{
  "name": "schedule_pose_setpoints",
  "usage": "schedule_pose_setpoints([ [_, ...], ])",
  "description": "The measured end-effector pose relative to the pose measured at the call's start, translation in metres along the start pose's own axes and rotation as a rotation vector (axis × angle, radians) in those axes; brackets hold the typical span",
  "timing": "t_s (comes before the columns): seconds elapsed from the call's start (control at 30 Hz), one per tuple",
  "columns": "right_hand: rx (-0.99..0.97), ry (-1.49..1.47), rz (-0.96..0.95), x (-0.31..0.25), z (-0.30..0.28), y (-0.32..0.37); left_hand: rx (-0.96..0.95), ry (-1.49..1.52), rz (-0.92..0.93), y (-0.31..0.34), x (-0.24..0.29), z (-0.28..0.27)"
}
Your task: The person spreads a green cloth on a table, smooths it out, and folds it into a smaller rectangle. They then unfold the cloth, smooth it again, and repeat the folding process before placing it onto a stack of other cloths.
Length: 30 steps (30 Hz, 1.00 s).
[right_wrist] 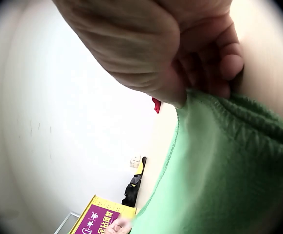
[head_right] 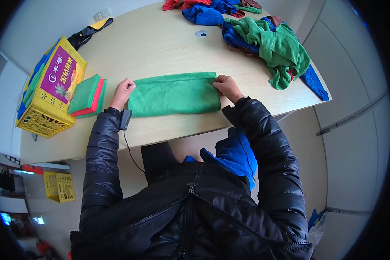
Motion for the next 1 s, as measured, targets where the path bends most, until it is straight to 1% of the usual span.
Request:
schedule_pose_setpoints([
  [0.1,0.009,0.015,0.022,-0.005,0.003,-0.001,0.003,-0.025,-0.003,-0.002,0.009,-0.002],
  [0.2,0.038,0.137,-0.100,0.000,0.008,-0.011,0.041,-0.067,0.041,0.000,0.017,-0.007],
  [0.23,0.047,0.138,-0.100,-0.003,0.006,-0.011,0.039,-0.061,0.047,0.001,0.025,-0.011],
  [0.33,0.105,0.024,-0.272,-0.025,-0.003,-0.008,0.040,-0.091,0.096,0.003,0.055,-0.040],
  [0.37,0.106,0.024,-0.273,-0.034,-0.010,-0.007,0.041,-0.091,0.097,0.003,0.066,-0.052],
  [0.43,0.061,-0.153,-0.327,-0.071,-0.032,0.004,0.020,-0.123,0.163,0.000,0.096,-0.080],
  [0.47,0.059,-0.155,-0.332,-0.089,-0.041,0.009,0.025,-0.126,0.165,-0.003,0.112,-0.094],
  [0.53,0.081,-0.223,-0.471,-0.128,-0.059,0.022,0.060,-0.306,0.426,-0.009,0.151,-0.123],
  [0.57,0.081,-0.225,-0.481,-0.146,-0.068,0.028,0.069,-0.308,0.431,-0.012,0.170,-0.136],
  [0.63,0.140,-0.342,-0.604,-0.183,-0.087,0.042,0.222,-0.412,0.495,-0.018,0.209,-0.161],
  [0.67,0.139,-0.345,-0.615,-0.201,-0.099,0.048,0.232,-0.415,0.501,-0.025,0.224,-0.173],
  [0.73,0.215,-0.196,-0.745,-0.233,-0.128,0.056,0.346,-0.149,0.582,-0.040,0.254,-0.197],
  [0.77,0.214,-0.198,-0.749,-0.242,-0.136,0.055,0.350,-0.151,0.585,-0.046,0.268,-0.205],
  [0.83,0.154,-0.144,-0.777,-0.255,-0.147,0.051,0.249,0.194,0.269,-0.054,0.289,-0.214],
  [0.87,0.125,-0.119,-0.787,-0.257,-0.151,0.050,0.246,0.191,0.269,-0.061,0.291,-0.215],
  [0.93,0.131,-0.115,-0.771,-0.266,-0.162,0.050,0.206,0.252,0.310,-0.081,0.291,-0.220],
  [1.0,0.133,-0.108,-0.725,-0.266,-0.167,0.052,0.182,0.281,0.322,-0.080,0.290,-0.221],
])
Point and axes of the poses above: each hand's wrist, its own y-axis away from the middle knuckle, its own z-axis out of the palm, x = y × z, the point moved 2 cm from there along -y, towards the middle knuckle, and after that the axes turned 15 degrees about x, right-handed, at the moved point
